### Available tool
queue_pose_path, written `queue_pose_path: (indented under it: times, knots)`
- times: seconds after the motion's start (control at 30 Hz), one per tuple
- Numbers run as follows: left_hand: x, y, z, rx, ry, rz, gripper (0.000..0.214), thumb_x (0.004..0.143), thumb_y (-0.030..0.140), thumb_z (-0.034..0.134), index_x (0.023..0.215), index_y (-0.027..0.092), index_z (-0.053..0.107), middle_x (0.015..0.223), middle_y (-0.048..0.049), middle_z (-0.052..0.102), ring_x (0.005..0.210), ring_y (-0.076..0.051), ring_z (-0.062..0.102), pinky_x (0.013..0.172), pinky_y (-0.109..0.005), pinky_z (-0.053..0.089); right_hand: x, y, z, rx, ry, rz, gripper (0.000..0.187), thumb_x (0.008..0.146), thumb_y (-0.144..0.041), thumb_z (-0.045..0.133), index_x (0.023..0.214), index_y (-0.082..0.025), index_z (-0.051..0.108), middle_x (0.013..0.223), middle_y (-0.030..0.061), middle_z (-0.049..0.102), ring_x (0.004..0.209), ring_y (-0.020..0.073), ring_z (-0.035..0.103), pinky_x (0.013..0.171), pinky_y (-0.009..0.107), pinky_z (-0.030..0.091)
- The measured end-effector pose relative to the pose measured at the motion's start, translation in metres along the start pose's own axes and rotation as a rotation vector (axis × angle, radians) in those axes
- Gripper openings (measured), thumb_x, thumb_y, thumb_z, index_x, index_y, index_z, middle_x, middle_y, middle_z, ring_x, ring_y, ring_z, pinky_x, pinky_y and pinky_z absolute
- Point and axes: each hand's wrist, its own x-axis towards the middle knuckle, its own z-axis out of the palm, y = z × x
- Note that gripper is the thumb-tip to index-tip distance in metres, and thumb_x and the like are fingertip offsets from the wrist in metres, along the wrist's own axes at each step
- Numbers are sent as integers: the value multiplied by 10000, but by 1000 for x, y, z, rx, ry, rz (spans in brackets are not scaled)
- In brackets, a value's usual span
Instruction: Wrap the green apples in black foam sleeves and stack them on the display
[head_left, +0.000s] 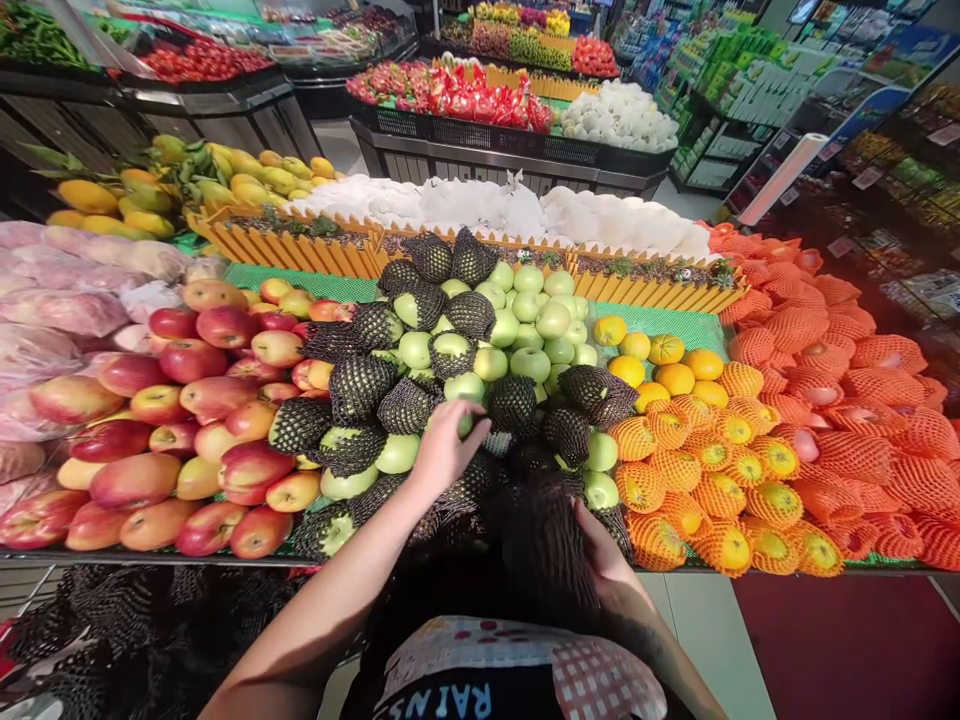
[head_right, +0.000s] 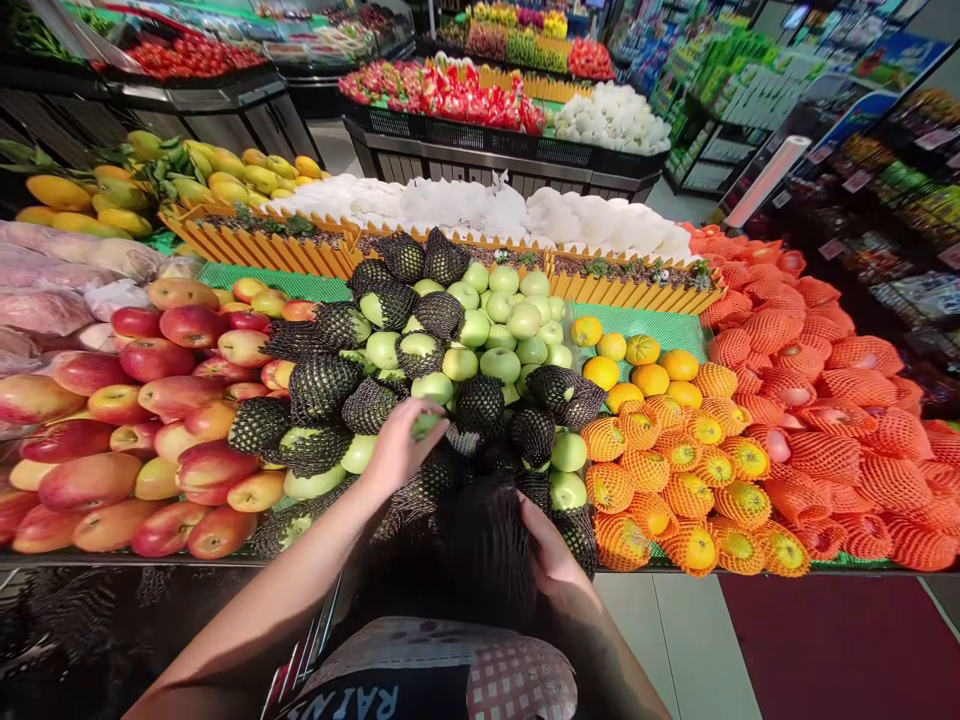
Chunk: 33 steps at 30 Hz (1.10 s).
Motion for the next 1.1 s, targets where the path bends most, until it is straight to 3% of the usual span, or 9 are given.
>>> queue_pose_path:
  times: [0.07, 0.13, 0.33, 0.5, 0.67, 0.77, 0.87, 0.97, 1.1]
  knots:
    - [17, -14, 0, 402, 156, 40, 349, 869, 340, 651, 1169, 164, 613, 1232, -173, 636, 1192, -373, 526, 1027, -520, 358, 0, -1, -2, 78, -90, 87, 480, 759, -607, 750, 1107, -278, 725, 992, 42, 766, 879, 250, 710, 809, 379, 546]
    - [31, -25, 4, 638, 173, 48, 526, 814, 310, 703, 1276, 105, 555, 1279, -226, 601, 1215, -412, 506, 1060, -557, 313, 0, -2, -3, 120, -178, 114, 557, 670, -594, 823, 1115, -277, 719, 977, 25, 754, 863, 231, 696, 795, 340, 526]
    - [40, -33, 13, 657, 167, 30, 527, 835, 297, 638, 1287, 34, 571, 1133, -236, 687, 1074, -368, 621, 1113, -513, 294, -7, -17, -2, 71, -137, 123, 482, 716, -583, 783, 1038, -225, 752, 923, 35, 741, 804, 214, 665, 751, 308, 505]
    - [16, -8, -3, 327, 254, -84, 517, 698, 418, 766, 1116, 119, 711, 1062, -165, 752, 1014, -350, 668, 1034, -479, 406, -9, -9, -10, 78, -3, 127, 384, 684, -559, 824, 861, -224, 760, 737, 6, 710, 650, 178, 614, 640, 291, 480]
    - [-20, 20, -9, -503, 118, -283, 361, 739, 455, 738, 942, 157, 723, 855, -48, 739, 814, -217, 670, 773, -334, 524, -3, -6, -14, 79, -74, 170, 345, 645, -491, 879, 693, -204, 694, 591, -36, 613, 503, 111, 481, 508, 235, 357]
    - [-42, 30, -2, -940, 59, -538, 348, 757, 502, 725, 884, 181, 681, 811, -29, 720, 772, -186, 665, 733, -312, 550, -1, -10, -8, -40, -130, 104, 305, 707, -485, 846, 763, -212, 724, 662, -34, 653, 581, 122, 532, 572, 237, 407]
    - [-63, 40, 11, -1238, -39, -624, 432, 802, 541, 697, 1066, 203, 649, 1044, -67, 745, 906, -221, 707, 816, -353, 579, -4, -10, 0, -300, -176, -67, 259, 755, -461, 812, 866, -232, 762, 810, -2, 726, 759, 179, 624, 727, 293, 490]
    - [-83, 46, 25, -1347, -147, -583, 517, 813, 572, 698, 1147, 190, 600, 1085, -98, 739, 918, -254, 719, 829, -390, 571, -8, -7, 9, -521, -237, -288, 146, 811, -372, 774, 888, -248, 772, 836, 13, 759, 795, 204, 666, 787, 332, 514]
    - [-100, 45, 42, -1129, -225, -528, 518, 793, 577, 731, 1096, 193, 561, 958, -59, 734, 872, -230, 688, 759, -346, 527, -15, -8, 13, -671, -226, -557, 85, 871, -261, 716, 927, -270, 779, 781, 16, 776, 689, 198, 693, 672, 320, 538]
